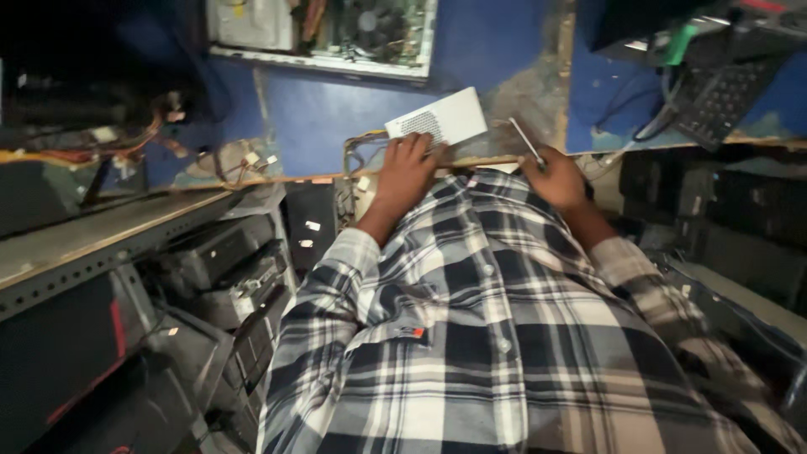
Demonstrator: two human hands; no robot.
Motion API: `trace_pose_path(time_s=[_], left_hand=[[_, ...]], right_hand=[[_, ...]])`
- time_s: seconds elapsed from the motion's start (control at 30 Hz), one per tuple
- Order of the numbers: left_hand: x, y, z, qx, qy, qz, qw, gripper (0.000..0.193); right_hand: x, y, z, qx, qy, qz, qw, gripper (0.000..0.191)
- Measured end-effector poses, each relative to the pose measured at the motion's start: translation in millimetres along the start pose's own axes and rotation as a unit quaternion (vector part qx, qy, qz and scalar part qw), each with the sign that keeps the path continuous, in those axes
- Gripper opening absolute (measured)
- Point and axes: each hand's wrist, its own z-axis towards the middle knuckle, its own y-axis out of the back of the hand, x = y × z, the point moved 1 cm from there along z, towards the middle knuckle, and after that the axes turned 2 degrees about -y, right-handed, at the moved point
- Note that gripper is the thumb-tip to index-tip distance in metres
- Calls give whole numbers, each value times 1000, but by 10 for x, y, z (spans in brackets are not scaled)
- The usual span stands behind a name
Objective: The person uses a screwdriver to remove screws from a power supply unit and then from a computer case. They handle the power supply and internal components, including the motherboard and fan, while working at a bench in a repair shop.
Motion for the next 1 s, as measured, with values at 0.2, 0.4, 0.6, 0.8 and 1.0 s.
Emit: trace_pose_path(time_s=[0.2,0.4,0.6,0.8,1.0], left_hand=[[-364,-109,207,-17,33,-19,999,49],[-659,-264,309,-58,102,-34,993,49],[-764,-308,312,-71,122,-38,989,49],[-815,-211,278,-68,150,-66,984,53],[-772,-150,111,-127,198,-189,953,44]], right_hand=[[-358,342,348,-105,20,-165,981,33],[-550,771,852,-26,110,-620,776,40],[-623,1139,1068,-31,-170,-373,912,41],[-633,1160,1136,-93,-127,-405,900,51],[-723,1034,1134,-182,-2,-440,879,32]])
